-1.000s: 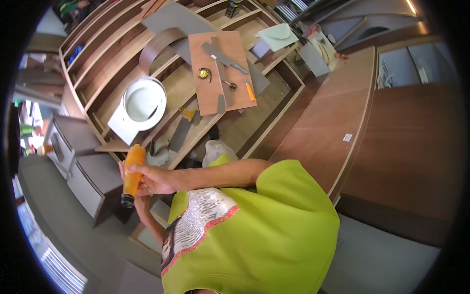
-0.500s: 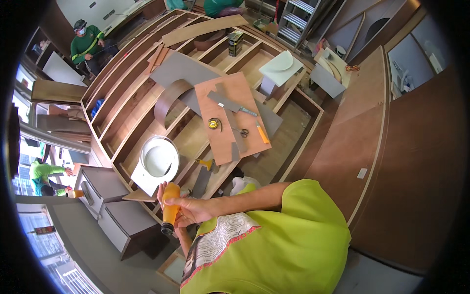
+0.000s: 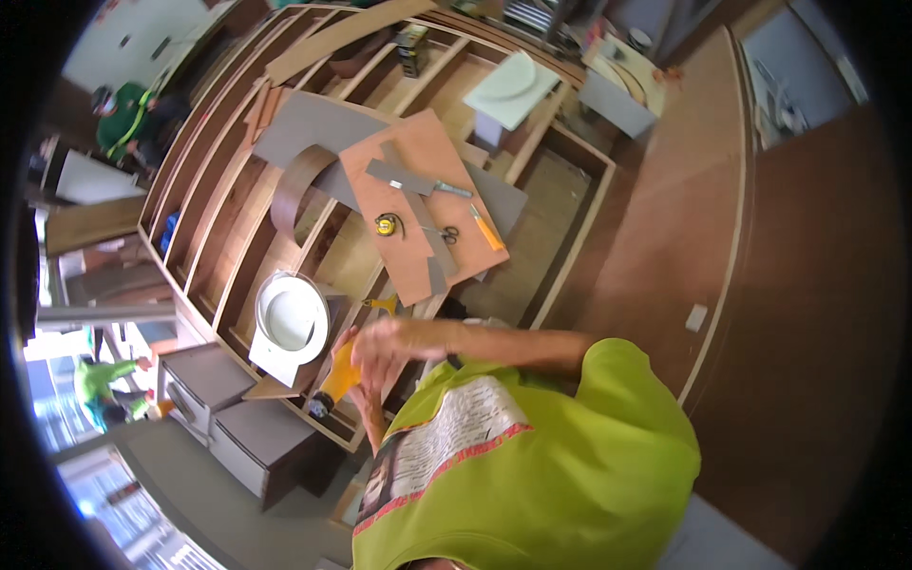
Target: The person cuts a strip of material using scissors and applies a liquid adhesive to the back of the strip using a small bottle.
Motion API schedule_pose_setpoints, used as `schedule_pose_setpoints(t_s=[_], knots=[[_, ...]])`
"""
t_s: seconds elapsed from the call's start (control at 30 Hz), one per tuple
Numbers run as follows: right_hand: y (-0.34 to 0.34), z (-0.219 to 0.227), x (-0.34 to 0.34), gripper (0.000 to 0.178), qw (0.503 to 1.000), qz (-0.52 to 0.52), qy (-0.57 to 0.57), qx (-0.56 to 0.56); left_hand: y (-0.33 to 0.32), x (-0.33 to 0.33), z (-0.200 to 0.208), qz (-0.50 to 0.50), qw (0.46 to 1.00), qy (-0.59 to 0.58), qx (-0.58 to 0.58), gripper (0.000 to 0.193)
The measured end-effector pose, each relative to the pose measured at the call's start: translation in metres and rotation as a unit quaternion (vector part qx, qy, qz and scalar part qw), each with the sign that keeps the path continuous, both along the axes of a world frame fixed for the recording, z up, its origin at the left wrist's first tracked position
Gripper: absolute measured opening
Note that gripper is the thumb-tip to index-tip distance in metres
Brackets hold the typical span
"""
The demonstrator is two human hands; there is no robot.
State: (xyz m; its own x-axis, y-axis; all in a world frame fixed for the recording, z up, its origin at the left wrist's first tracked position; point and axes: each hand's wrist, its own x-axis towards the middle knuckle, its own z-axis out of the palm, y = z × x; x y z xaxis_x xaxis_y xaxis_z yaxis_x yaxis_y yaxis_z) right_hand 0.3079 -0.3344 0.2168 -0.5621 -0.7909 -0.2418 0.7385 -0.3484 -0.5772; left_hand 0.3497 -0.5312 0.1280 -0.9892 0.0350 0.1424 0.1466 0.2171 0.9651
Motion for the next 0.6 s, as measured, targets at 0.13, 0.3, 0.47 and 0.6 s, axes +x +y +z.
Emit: schedule_pose_setpoints(t_s=[0.13, 0.3, 0.47, 0.6], knots=[[0.062, -0.009, 0.002, 0.033, 0.938, -0.292, 0.077, 0.168, 0.017, -0.029, -0.017, -0.084, 0.993, -0.062, 0.056, 0.059], [0.136, -0.008, 0.026, 0.027, 0.852, -0.461, 0.032, 0.247, 0.041, -0.066, -0.015, -0.105, 0.986, -0.116, 0.060, 0.059], [0.195, -0.047, 0.017, 0.036, 0.808, -0.547, -0.010, 0.219, 0.085, -0.081, 0.007, -0.052, 0.985, -0.131, 0.101, 0.063], [0.271, -0.064, -0.008, 0.038, 0.783, -0.580, 0.000, 0.224, 0.119, -0.081, -0.005, -0.004, 0.987, -0.132, 0.089, 0.068]])
